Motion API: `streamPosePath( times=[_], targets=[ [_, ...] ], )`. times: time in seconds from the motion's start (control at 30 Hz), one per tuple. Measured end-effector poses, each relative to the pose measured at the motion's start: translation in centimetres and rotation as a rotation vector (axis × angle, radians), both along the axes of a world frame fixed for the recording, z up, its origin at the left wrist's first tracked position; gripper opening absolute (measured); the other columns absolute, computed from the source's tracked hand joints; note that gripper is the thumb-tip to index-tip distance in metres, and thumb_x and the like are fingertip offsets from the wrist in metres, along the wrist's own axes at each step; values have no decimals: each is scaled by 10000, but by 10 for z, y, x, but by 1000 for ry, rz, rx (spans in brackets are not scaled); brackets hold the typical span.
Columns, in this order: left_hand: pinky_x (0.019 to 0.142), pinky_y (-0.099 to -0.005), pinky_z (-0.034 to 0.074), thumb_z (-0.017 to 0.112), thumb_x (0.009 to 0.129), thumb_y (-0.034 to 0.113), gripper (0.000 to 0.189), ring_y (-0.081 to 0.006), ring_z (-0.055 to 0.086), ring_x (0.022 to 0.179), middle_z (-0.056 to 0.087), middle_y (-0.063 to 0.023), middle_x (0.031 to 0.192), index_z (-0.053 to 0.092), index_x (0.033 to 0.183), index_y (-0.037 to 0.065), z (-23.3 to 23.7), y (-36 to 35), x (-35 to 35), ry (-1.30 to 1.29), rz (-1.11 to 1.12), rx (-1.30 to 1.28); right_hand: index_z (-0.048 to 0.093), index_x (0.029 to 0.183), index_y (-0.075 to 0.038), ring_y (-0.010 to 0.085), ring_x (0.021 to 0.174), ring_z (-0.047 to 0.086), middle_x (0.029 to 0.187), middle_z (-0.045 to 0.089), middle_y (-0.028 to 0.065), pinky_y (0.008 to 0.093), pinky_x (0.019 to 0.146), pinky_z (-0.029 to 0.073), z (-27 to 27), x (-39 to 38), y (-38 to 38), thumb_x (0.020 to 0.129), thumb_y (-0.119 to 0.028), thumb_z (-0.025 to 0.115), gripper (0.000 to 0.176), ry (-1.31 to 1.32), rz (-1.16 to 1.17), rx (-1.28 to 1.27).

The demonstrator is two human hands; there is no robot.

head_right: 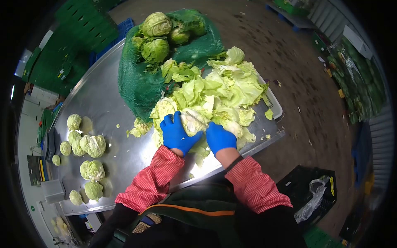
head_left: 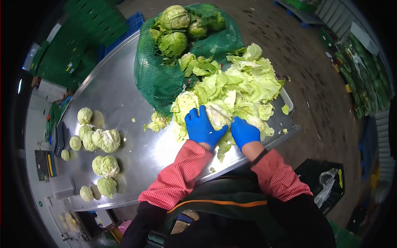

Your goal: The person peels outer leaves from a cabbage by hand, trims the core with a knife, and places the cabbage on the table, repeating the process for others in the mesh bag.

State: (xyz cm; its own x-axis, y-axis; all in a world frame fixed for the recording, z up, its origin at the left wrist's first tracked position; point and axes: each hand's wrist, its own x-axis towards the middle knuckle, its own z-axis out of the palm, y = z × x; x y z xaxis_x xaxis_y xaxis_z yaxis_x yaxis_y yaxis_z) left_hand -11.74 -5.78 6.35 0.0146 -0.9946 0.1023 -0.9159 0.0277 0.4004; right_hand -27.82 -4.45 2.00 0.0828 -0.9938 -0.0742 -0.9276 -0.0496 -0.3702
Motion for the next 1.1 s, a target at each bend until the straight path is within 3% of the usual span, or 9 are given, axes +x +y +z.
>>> streamPosePath(
  times=[0.07, 0.17, 0.4, 0.5, 0.6, 0.77, 0.9, 0.93, 1.1],
  targets=[
    [960, -476, 398, 809, 575, 497, 946, -420, 443, 1108, 444, -272, 1203, 449, 1284, -14, 3, 1, -11, -51, -27, 7, 559, 1027, -35, 393, 854, 658, 962, 665, 234, 501, 734, 513, 7, -11, -22, 917, -194, 409, 244, -37, -41, 165],
    [983, -476, 394, 808, 585, 487, 956, -439, 431, 1142, 430, -285, 1231, 434, 1303, -23, -10, 11, -9, -35, -73, -93, 554, 1075, -39, 395, 883, 648, 1016, 656, 229, 482, 770, 505, 17, -28, -43, 930, -333, 454, 343, -75, 49, 284],
    [1043, -483, 345, 824, 606, 419, 936, -452, 389, 1237, 374, -290, 1348, 411, 1321, -23, -18, 21, 17, 104, -249, -157, 531, 1163, -78, 372, 939, 632, 1070, 640, 195, 455, 777, 509, 8, 2, -40, 850, -357, 608, 427, -142, -12, -161],
    [1051, -492, 349, 857, 587, 370, 934, -448, 382, 1259, 355, -279, 1363, 407, 1310, -13, -29, 38, 30, 192, -296, -254, 526, 1226, -123, 359, 965, 626, 1067, 652, 164, 446, 790, 506, 14, 2, -71, 832, -337, 623, 459, -61, 49, 235],
    [1062, -502, 349, 880, 565, 336, 936, -450, 357, 1282, 320, -265, 1385, 398, 1299, 9, -57, 70, 62, 343, -297, -306, 522, 1242, -155, 362, 1003, 619, 1107, 650, 169, 450, 823, 498, -28, 5, -64, 850, -420, 597, 479, -125, -33, 199],
    [1016, -471, 390, 882, 575, 358, 819, -404, 440, 1207, 411, -237, 1293, 474, 1200, 20, -26, 73, 97, 437, -334, -131, 534, 1206, -120, 350, 1027, 614, 1120, 651, 152, 437, 870, 481, -8, 14, -64, 862, -382, 614, 439, -149, -51, 299],
    [866, -393, 455, 832, 656, 423, 664, -341, 547, 996, 529, -193, 1042, 537, 1099, 26, -7, 16, 76, 411, -148, -61, 463, 1322, -60, 377, 1128, 572, 1247, 582, 220, 414, 943, 454, 32, 18, -53, 793, -518, 675, 731, -398, -160, 266],
    [870, -390, 458, 810, 674, 458, 659, -342, 554, 995, 536, -199, 1038, 540, 1100, 34, -19, 6, 70, 398, -100, 45, 338, 1425, -45, 390, 1172, 546, 1315, 524, 253, 410, 979, 434, 38, 16, -44, 733, -576, 713, 950, -451, -143, 234],
    [922, -403, 466, 735, 713, 556, 713, -360, 583, 1048, 551, -239, 1158, 561, 1209, 73, -32, -5, 59, 344, 26, 291, 88, 1512, -95, 422, 1139, 558, 1238, 555, 302, 429, 939, 454, 30, 27, 2, 743, -507, 731, 1083, -478, -108, 395]
  ],
)
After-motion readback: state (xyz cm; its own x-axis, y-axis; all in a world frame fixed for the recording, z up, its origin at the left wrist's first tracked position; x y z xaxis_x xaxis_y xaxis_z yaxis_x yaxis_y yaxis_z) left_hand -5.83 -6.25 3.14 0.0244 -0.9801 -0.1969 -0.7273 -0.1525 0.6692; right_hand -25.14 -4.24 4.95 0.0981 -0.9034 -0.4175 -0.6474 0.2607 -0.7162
